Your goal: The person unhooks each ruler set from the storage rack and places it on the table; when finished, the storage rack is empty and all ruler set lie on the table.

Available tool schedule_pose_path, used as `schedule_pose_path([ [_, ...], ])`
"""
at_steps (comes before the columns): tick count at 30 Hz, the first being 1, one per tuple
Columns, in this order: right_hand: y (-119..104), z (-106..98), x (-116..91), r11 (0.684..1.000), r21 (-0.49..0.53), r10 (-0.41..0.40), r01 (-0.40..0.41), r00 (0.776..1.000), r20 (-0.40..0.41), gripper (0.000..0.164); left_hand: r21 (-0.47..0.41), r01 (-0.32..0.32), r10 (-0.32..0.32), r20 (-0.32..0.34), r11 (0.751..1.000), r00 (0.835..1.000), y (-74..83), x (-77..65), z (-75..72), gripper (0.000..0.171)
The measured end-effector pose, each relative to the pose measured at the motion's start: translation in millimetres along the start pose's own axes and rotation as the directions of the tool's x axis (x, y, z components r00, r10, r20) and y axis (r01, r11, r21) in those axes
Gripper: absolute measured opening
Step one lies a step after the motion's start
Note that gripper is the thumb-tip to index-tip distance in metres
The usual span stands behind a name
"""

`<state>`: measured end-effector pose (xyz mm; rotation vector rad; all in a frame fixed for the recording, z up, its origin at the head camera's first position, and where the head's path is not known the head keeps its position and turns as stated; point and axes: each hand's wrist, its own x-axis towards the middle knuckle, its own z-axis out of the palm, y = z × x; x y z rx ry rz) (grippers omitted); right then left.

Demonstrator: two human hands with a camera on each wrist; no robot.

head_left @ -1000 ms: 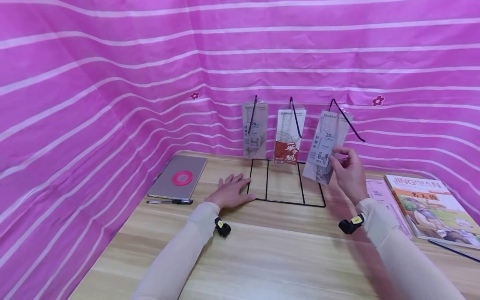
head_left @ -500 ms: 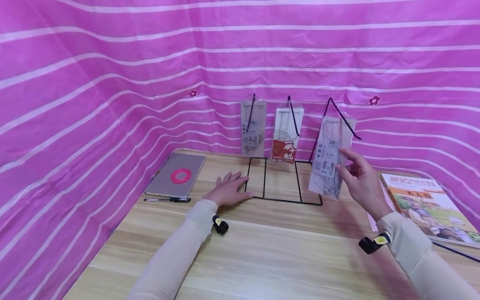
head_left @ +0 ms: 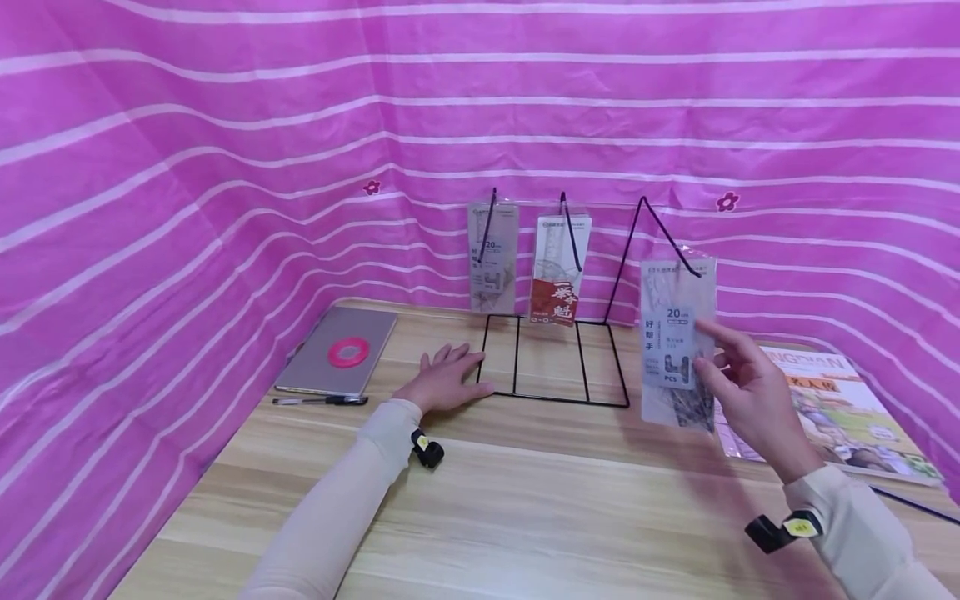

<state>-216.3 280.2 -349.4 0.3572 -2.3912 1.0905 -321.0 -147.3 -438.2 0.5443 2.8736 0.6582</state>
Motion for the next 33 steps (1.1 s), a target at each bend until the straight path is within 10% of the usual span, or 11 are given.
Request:
schedule_pose_path([
  [24, -16.0, -33.8, -54.1, 0.976, 0.210, -0.023, 0.051, 0.991, -0.131, 0.052, -0.003, -0.013, 0.013, 0.005, 1.000, 1.000, 0.1, 1.7, 3.5, 0.080],
  [33, 10.6, -42.4, -53.9, 1.000, 0.026, 0.004, -0.002, 0.999, -0.044, 0.051, -0.013, -0.012, 0.012, 0.003, 1.000, 1.000, -1.6, 1.0, -0.2, 0.080],
])
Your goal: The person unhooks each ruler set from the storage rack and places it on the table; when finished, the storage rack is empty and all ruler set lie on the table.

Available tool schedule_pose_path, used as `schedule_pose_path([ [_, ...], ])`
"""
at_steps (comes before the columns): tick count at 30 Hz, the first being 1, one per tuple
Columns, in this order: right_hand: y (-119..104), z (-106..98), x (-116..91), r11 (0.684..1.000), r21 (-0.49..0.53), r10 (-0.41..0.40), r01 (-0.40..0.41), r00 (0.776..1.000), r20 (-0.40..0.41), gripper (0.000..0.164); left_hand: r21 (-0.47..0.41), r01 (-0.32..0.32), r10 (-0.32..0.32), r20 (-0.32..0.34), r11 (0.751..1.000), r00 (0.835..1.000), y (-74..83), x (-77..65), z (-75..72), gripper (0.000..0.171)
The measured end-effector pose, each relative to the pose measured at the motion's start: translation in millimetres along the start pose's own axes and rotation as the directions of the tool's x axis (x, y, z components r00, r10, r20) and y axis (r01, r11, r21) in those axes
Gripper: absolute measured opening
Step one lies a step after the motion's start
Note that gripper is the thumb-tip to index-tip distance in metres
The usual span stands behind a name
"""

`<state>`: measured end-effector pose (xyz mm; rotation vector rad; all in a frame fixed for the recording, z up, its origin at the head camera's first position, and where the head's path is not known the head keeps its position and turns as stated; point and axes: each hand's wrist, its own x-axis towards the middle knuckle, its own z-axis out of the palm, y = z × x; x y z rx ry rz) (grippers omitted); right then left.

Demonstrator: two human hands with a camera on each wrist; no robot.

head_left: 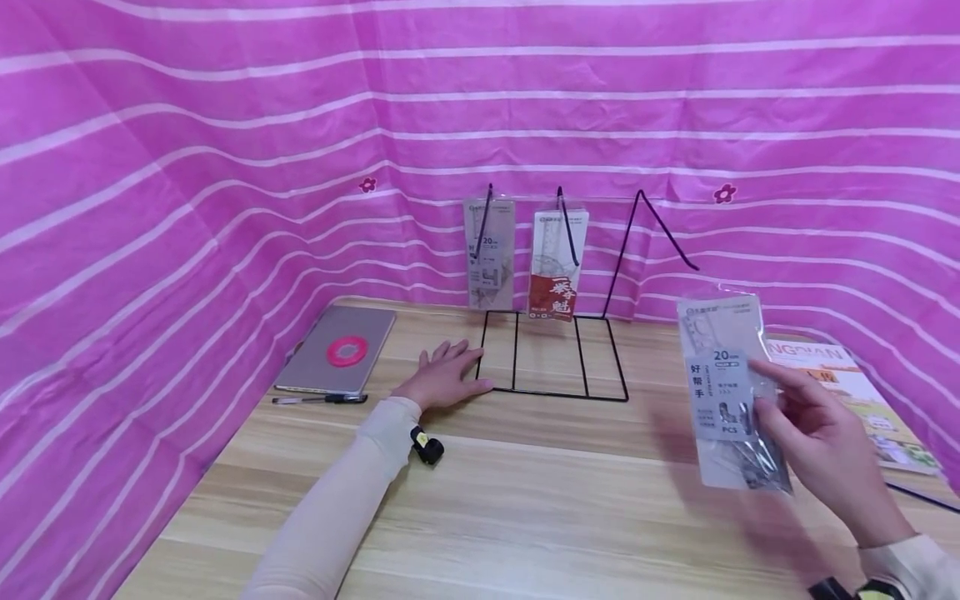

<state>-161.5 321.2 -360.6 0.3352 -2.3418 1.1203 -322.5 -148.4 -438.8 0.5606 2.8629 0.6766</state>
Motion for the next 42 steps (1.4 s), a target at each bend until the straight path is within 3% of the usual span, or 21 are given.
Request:
schedule_pose_path([
  [5, 29.6, 3.4, 19.1, 0.994, -0.098, 0.069, -0.055, 0.987, 0.144, 0.049, 0.002, 0.016, -0.016, 0.006, 1.000, 1.000, -3.2, -2.5, 0.1, 0.080],
  [11, 50.1, 7.8, 43.7, 0.967, -0.227, 0.171, -0.118, 0.959, 0.228, 0.051, 0.008, 0.006, -0.006, 0.006, 1.000, 1.000, -3.7, -3.1, 1.3, 0.080],
  [18, 70.4, 16.4, 57.0, 0.962, -0.193, 0.249, -0.195, 0.915, 0.317, 0.055, 0.018, 0.016, -0.017, 0.021, 1.000, 1.000, -1.3, -0.6, 0.9, 0.081],
  [23, 78.2, 27.0, 68.4, 0.947, -0.227, 0.301, -0.227, 0.873, 0.383, 0.057, 0.012, 0.012, -0.012, 0.009, 1.000, 1.000, -0.4, 0.2, -1.9, 0.081],
  [25, 79.7, 34.6, 73.7, 0.947, -0.226, 0.305, -0.227, 0.858, 0.414, 0.057, 0.008, 0.013, -0.013, 0.004, 1.000, 1.000, -0.8, -0.8, -2.7, 0.081],
  [32, 85.0, 57.6, 87.9, 0.945, -0.300, 0.258, -0.131, 0.861, 0.439, 0.050, -0.004, 0.026, -0.026, 0.012, 1.000, 1.000, -3.6, -3.4, -1.2, 0.082],
  [38, 88.4, 66.3, 95.2, 0.902, -0.399, 0.353, -0.165, 0.813, 0.462, 0.051, 0.000, 0.034, -0.034, 0.019, 0.999, 0.999, -2.9, -0.8, -1.6, 0.081],
  [42, 88.8, 66.8, 95.8, 0.879, -0.448, 0.386, -0.164, 0.796, 0.466, 0.052, 0.002, 0.025, -0.025, 0.022, 1.000, 0.999, 0.0, 2.2, -3.4, 0.081],
])
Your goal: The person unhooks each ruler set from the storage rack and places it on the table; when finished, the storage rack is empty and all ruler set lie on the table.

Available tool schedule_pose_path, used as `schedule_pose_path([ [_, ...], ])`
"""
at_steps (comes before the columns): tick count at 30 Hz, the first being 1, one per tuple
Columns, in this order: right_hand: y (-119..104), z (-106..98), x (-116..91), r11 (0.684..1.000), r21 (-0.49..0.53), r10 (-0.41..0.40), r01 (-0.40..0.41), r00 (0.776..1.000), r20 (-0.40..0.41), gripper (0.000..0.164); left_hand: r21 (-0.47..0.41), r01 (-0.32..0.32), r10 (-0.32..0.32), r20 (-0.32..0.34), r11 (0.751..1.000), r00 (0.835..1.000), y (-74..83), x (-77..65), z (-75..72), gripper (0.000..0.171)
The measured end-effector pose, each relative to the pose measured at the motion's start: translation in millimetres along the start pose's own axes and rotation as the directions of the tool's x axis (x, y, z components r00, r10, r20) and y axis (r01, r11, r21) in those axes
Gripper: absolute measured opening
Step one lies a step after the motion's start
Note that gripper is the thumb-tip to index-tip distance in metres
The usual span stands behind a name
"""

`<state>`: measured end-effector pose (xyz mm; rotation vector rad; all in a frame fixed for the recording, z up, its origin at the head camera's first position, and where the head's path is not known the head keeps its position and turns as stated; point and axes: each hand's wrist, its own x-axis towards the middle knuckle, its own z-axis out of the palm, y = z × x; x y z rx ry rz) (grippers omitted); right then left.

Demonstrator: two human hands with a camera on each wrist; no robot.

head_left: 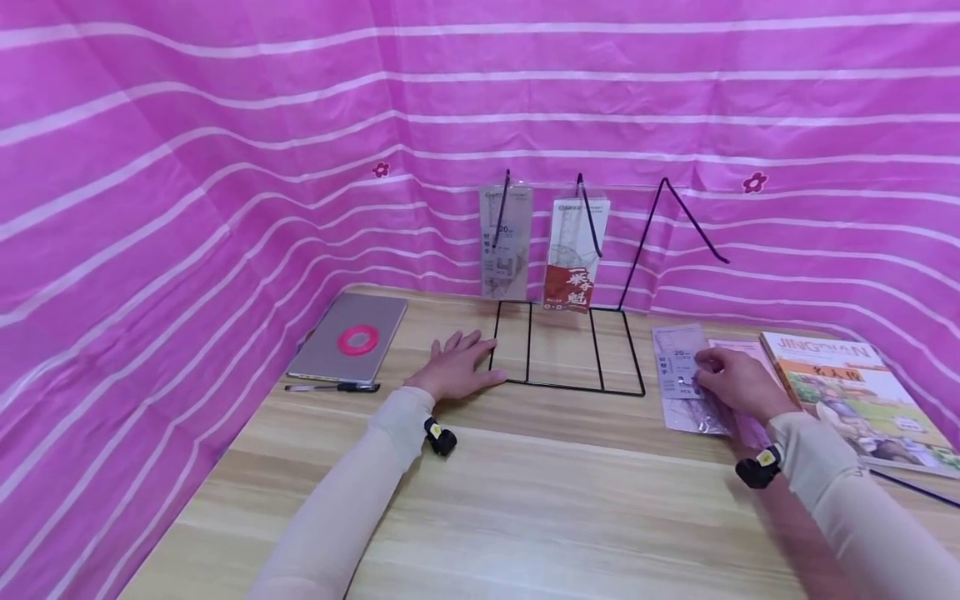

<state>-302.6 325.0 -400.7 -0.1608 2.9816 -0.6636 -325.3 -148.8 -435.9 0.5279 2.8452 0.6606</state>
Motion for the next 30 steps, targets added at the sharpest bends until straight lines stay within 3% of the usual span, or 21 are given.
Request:
schedule_pose_path([
  [10, 3.7, 1.9, -1.6, 0.996, -0.048, 0.070, -0.070, 0.998, 0.005, 0.051, 0.019, -0.004, 0.004, -0.008, 1.000, 1.000, 5.2, 4.9, 0.2, 0.080],
  [15, -1.3, 2.6, -10.4, 0.996, -0.025, 0.082, -0.084, 0.992, -0.091, 0.046, 0.018, 0.000, 0.000, -0.004, 1.000, 1.000, 5.6, 3.2, 0.4, 0.080],
  [21, -17.3, -3.7, -33.3, 1.000, -0.005, -0.010, 0.009, 0.954, -0.301, 0.035, 0.006, -0.006, 0.006, 0.005, 1.000, 1.000, 5.7, 4.7, -0.1, 0.081],
  [23, -24.5, -5.0, -40.0, 0.999, 0.019, -0.025, 0.033, 0.945, -0.327, 0.033, 0.014, -0.005, 0.005, 0.003, 1.000, 1.000, 4.7, 4.7, -0.5, 0.081],
  [27, -44.8, -7.4, -49.7, 0.997, 0.068, -0.024, 0.048, 0.948, -0.318, 0.033, 0.023, 0.008, -0.008, 0.005, 1.000, 1.000, 1.4, 3.9, -0.3, 0.081],
  [30, -61.9, -8.1, -52.0, 0.991, 0.089, -0.069, 0.105, 0.939, -0.338, 0.030, 0.012, 0.014, -0.014, 0.004, 1.000, 1.000, 0.2, 2.1, 0.5, 0.081],
])
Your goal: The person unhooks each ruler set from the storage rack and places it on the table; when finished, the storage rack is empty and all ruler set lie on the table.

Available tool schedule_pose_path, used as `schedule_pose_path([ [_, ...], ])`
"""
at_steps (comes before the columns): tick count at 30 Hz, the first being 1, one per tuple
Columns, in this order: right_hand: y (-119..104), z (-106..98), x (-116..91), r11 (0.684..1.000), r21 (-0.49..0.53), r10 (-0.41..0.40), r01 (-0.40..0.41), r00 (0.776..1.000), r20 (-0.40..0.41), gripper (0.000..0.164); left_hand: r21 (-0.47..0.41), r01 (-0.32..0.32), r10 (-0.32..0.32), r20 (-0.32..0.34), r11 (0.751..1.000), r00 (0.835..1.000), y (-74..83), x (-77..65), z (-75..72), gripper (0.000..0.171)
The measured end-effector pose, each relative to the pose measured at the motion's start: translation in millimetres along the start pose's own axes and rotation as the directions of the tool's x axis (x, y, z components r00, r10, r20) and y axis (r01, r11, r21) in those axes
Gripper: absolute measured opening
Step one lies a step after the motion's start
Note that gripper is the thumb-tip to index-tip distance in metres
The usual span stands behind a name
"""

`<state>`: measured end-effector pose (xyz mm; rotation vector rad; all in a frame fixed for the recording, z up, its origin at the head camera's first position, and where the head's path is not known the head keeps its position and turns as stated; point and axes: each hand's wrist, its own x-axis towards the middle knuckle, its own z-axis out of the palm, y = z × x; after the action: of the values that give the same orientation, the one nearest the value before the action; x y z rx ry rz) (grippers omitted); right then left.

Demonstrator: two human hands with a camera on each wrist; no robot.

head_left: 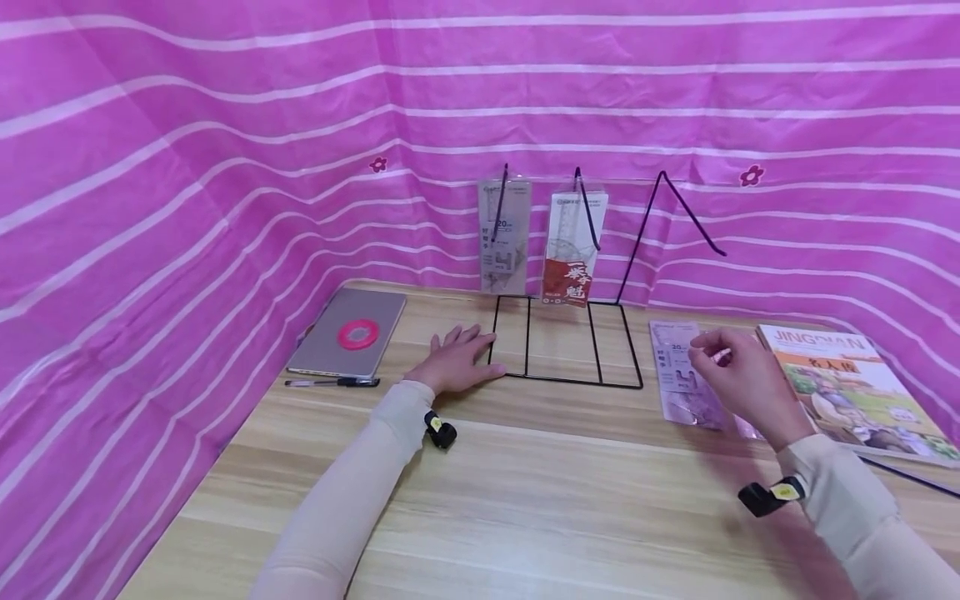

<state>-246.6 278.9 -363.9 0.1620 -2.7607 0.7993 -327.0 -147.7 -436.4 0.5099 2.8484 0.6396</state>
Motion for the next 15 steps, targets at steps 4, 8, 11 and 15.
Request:
schedule_pose_path([
  [4, -20.6, 7.7, 7.6, 0.991, 0.092, -0.096, 0.099, 0.995, -0.035, 0.027, -0.010, 0.000, 0.000, -0.004, 1.000, 1.000, -2.2, -2.0, -0.1, 0.082],
  [8, -39.6, 17.9, 18.4, 0.974, 0.170, -0.146, 0.153, 0.988, -0.052, 0.029, -0.011, -0.014, 0.014, -0.003, 1.000, 1.000, -2.0, -1.5, 0.7, 0.081],
  [11, -52.2, 24.7, 29.5, 0.961, 0.214, -0.167, 0.176, 0.984, -0.057, 0.032, -0.010, -0.019, 0.019, -0.005, 1.000, 1.000, -1.4, -0.7, 0.6, 0.081],
  [15, -63.5, 32.6, 48.8, 0.943, 0.270, -0.189, 0.195, 0.981, -0.048, 0.035, -0.004, -0.016, 0.016, -0.008, 1.000, 1.000, -1.0, -0.2, -0.5, 0.081],
])
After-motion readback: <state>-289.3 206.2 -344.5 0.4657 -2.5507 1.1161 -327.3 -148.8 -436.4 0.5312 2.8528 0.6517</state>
